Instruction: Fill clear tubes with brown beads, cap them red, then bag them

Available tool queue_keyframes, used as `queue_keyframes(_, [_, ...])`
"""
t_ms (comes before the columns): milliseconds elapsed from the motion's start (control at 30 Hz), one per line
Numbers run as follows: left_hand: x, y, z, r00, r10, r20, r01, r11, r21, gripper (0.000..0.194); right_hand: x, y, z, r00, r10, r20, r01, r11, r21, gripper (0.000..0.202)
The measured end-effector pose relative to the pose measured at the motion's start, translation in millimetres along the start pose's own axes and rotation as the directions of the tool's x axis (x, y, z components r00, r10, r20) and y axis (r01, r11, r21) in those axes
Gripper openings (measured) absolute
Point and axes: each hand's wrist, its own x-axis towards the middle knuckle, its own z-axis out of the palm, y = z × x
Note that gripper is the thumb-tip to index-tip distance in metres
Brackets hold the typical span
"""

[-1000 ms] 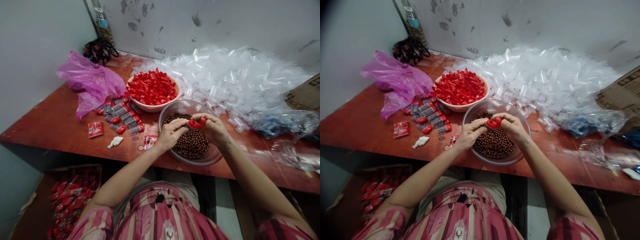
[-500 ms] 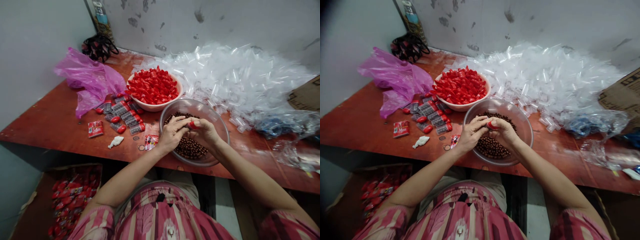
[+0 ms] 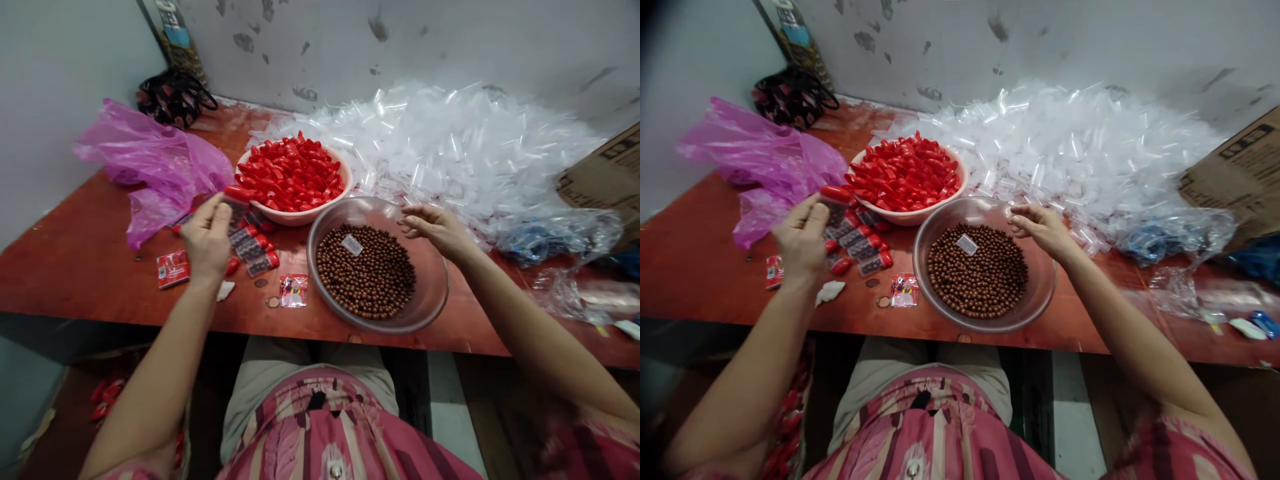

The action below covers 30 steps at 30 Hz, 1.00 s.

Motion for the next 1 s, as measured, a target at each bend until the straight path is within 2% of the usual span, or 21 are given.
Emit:
queue_keyframes(100, [24, -35, -18.3, 0.999, 0.018, 0.040, -0.028, 0.961, 0.276, 0.035, 4, 13, 8, 0.991, -0.038, 0.125, 0.073, 0.956, -0.283, 0.032])
queue_keyframes(167, [31, -51, -19.1, 0.992, -0.004, 0.123, -0.043, 0.925, 0.377, 0.045, 7, 15, 25, 0.975, -0.076, 0.207, 0.173, 0.846, -0.504, 0.026])
queue_keyframes(267, [29, -64, -10.5, 0.982, -0.067, 0.175, -0.017, 0.897, 0.442, 0.064, 13, 12, 54, 0.954, -0.047, 0.296, 0.257, 0.637, -0.727, 0.032])
queue_keyframes(400, [23, -70, -0.2, 0.967, -0.161, 0.197, 0.071, 0.915, 0.396, 0.059, 21, 9, 79, 0.927, 0.036, 0.372, 0.322, 0.427, -0.845, 0.044])
queue_keyframes(533, [16, -55, 2.2, 0.981, -0.095, 0.170, 0.028, 0.932, 0.361, 0.050, 22, 11, 83, 0.905, 0.024, 0.426, 0.407, 0.252, -0.878, 0.035])
queue_keyframes(633, [6, -26, 6.0, 0.976, -0.017, 0.219, -0.060, 0.939, 0.340, 0.041, 21, 9, 76, 0.879, -0.066, 0.471, 0.474, 0.033, -0.880, 0.027])
queue_keyframes(700, [-3, -4, 12.0, 0.967, 0.012, 0.255, -0.091, 0.950, 0.299, 0.037, 21, 8, 74, 0.809, -0.086, 0.581, 0.574, -0.093, -0.813, 0.027])
queue_keyframes(733, [-9, 7, 16.1, 0.963, 0.025, 0.269, -0.101, 0.957, 0.272, 0.036, 21, 7, 76, 0.748, -0.076, 0.660, 0.649, -0.128, -0.750, 0.029])
queue_keyframes(800, [-20, 26, 25.8, 0.952, 0.054, 0.300, -0.116, 0.974, 0.192, 0.036, 19, 7, 84, 0.581, -0.047, 0.812, 0.803, -0.128, -0.582, 0.032])
queue_keyframes(833, [-26, 34, 30.8, 0.946, 0.070, 0.318, -0.120, 0.983, 0.141, 0.036, 18, 8, 90, 0.502, -0.042, 0.864, 0.859, -0.097, -0.503, 0.031])
queue_keyframes(867, [-31, 41, 35.8, 0.939, 0.084, 0.335, -0.119, 0.989, 0.086, 0.036, 16, 10, 95, 0.442, -0.050, 0.896, 0.895, -0.050, -0.444, 0.029])
queue_keyframes(900, [-37, 47, 40.3, 0.931, 0.094, 0.353, -0.112, 0.993, 0.032, 0.035, 14, 11, 100, 0.416, -0.070, 0.907, 0.909, 0.015, -0.416, 0.025])
queue_keyframes(933, [-42, 52, 44.5, 0.924, 0.100, 0.370, -0.102, 0.995, -0.015, 0.034, 12, 13, 104, 0.426, -0.100, 0.899, 0.904, 0.101, -0.416, 0.024])
queue_keyframes(967, [-46, 56, 48.2, 0.915, 0.102, 0.389, -0.089, 0.995, -0.052, 0.033, 10, 15, 105, 0.466, -0.135, 0.874, 0.876, 0.209, -0.435, 0.028])
queue_keyframes(1000, [-50, 59, 51.5, 0.908, 0.102, 0.407, -0.076, 0.994, -0.080, 0.032, 8, 15, 105, 0.527, -0.176, 0.831, 0.826, 0.336, -0.453, 0.034])
